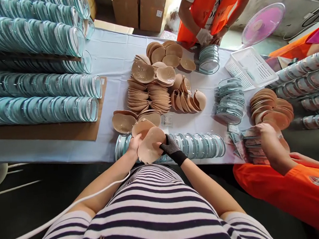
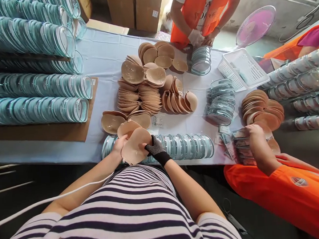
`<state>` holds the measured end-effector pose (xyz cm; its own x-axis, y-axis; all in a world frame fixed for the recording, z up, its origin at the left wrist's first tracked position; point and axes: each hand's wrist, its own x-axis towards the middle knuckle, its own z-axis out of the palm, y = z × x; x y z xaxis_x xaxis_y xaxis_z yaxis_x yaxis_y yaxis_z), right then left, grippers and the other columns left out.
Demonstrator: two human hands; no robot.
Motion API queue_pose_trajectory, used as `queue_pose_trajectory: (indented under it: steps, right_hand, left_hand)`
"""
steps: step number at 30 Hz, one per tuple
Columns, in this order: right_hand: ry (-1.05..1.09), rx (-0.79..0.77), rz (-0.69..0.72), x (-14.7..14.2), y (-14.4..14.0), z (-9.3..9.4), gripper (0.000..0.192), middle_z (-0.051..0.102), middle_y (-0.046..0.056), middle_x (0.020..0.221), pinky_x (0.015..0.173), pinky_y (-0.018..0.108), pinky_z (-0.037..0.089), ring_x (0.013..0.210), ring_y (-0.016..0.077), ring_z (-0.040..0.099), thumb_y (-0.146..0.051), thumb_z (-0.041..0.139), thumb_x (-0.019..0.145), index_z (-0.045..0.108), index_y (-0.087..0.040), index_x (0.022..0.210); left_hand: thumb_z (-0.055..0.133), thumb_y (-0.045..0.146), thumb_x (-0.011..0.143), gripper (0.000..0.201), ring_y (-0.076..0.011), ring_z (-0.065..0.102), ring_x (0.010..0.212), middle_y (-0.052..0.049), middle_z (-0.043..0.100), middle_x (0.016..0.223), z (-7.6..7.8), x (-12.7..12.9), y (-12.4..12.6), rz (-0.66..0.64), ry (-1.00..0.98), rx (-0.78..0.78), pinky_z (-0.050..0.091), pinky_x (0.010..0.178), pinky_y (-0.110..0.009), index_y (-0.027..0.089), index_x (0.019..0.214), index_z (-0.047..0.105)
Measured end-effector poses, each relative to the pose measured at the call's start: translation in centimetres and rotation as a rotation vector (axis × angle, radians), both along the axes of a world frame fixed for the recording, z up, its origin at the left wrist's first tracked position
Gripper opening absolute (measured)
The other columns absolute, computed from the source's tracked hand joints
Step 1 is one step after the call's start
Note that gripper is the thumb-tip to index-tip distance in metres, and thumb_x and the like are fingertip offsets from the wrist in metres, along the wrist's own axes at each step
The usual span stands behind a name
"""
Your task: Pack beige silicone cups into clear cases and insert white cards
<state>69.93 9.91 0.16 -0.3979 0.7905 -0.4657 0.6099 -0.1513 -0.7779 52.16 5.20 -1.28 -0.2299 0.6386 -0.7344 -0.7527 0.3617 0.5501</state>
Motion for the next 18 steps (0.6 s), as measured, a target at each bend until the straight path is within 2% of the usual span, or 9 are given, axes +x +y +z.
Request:
queue_pose_trajectory:
  steps: [2, 3, 4, 6, 8, 11, 13, 14, 18]
  right_hand:
    - [-0.008, -0.094, -0.039, 0.7, -0.2, 0.2, 0.041, 0.072, 0.011, 0.103, 0.067, 0.035, 0.058, 0.084, 0.0230, 0.068, -0.034, 0.056, 0.081, 0.058, -0.016, 0.117]
    - [-0.027, -0.069, -0.068, 1.0, 0.1, 0.5, 0.038, 0.072, 0.012, 0.104, 0.070, 0.036, 0.058, 0.086, 0.0232, 0.069, -0.032, 0.052, 0.082, 0.059, -0.014, 0.115]
    - [-0.051, 0.002, -0.091, 1.3, 0.5, 1.1, 0.036, 0.071, 0.012, 0.106, 0.076, 0.036, 0.057, 0.091, 0.0235, 0.068, -0.031, 0.049, 0.083, 0.060, -0.014, 0.113]
    - [-0.096, 0.191, -0.071, 1.5, 1.8, 2.7, 0.035, 0.071, 0.013, 0.111, 0.085, 0.037, 0.054, 0.099, 0.0241, 0.067, -0.032, 0.045, 0.086, 0.063, -0.014, 0.111]
    - [-0.180, 0.313, 0.062, 0.9, 2.9, 4.5, 0.034, 0.071, 0.011, 0.111, 0.086, 0.037, 0.052, 0.101, 0.0254, 0.066, -0.035, 0.043, 0.089, 0.065, -0.017, 0.110]
    - [-0.407, 0.386, 0.300, -1.2, 3.7, 6.4, 0.028, 0.073, 0.011, 0.105, 0.079, 0.036, 0.051, 0.095, 0.0276, 0.068, -0.034, 0.049, 0.088, 0.066, -0.022, 0.107]
    - [-0.474, 0.408, 0.362, -2.4, 4.2, 6.4, 0.030, 0.073, 0.011, 0.101, 0.075, 0.035, 0.050, 0.089, 0.0275, 0.068, -0.036, 0.055, 0.086, 0.064, -0.022, 0.111]
    - [-0.456, 0.411, 0.345, -2.7, 4.6, 6.0, 0.034, 0.073, 0.011, 0.099, 0.074, 0.034, 0.049, 0.087, 0.0264, 0.068, -0.039, 0.055, 0.086, 0.062, -0.022, 0.114]
    - [-0.326, 0.344, 0.131, -1.5, 7.7, 2.9, 0.043, 0.073, 0.008, 0.099, 0.078, 0.031, 0.049, 0.089, 0.0207, 0.068, -0.045, 0.045, 0.093, 0.053, -0.018, 0.126]
  left_hand:
    - [0.065, 0.024, 0.074, 0.017, -0.0220, 0.070, 0.078, -0.005, 0.073, 0.076, 0.0, -0.1, -0.1, 0.116, 0.031, -0.052, 0.055, 0.074, -0.033, 0.014, 0.087, 0.067]
    - [0.065, 0.022, 0.074, 0.018, -0.0221, 0.071, 0.078, -0.005, 0.073, 0.078, 0.2, -0.1, -0.2, 0.155, 0.031, -0.063, 0.055, 0.075, -0.033, 0.014, 0.089, 0.067]
    - [0.066, 0.020, 0.073, 0.018, -0.0226, 0.071, 0.079, -0.005, 0.073, 0.079, 0.5, -0.2, -0.1, 0.168, 0.017, -0.056, 0.055, 0.076, -0.034, 0.014, 0.090, 0.067]
    - [0.068, 0.017, 0.072, 0.021, -0.0238, 0.071, 0.084, -0.006, 0.074, 0.082, 1.3, -0.2, 0.0, 0.109, -0.058, -0.001, 0.055, 0.082, -0.036, 0.013, 0.093, 0.067]
    - [0.070, 0.026, 0.076, 0.026, -0.0256, 0.070, 0.091, -0.008, 0.074, 0.087, 2.0, -0.1, 0.1, 0.004, -0.190, 0.045, 0.054, 0.087, -0.037, 0.013, 0.098, 0.068]
    - [0.060, 0.054, 0.085, 0.050, -0.0276, 0.067, 0.104, -0.013, 0.073, 0.102, 2.8, 0.2, 0.1, -0.129, -0.425, 0.080, 0.052, 0.093, -0.038, 0.011, 0.111, 0.067]
    - [0.051, 0.063, 0.087, 0.062, -0.0282, 0.064, 0.109, -0.015, 0.071, 0.111, 3.1, 0.3, -0.1, -0.175, -0.520, 0.143, 0.051, 0.096, -0.038, 0.010, 0.117, 0.065]
    - [0.049, 0.065, 0.088, 0.065, -0.0290, 0.064, 0.110, -0.015, 0.070, 0.113, 3.2, 0.2, -0.3, -0.178, -0.537, 0.182, 0.051, 0.096, -0.039, 0.010, 0.119, 0.064]
    - [0.046, 0.080, 0.079, 0.079, -0.0342, 0.063, 0.110, -0.013, 0.072, 0.105, 2.9, -1.2, -1.2, -0.094, -0.456, 0.184, 0.050, 0.095, -0.046, 0.015, 0.120, 0.063]
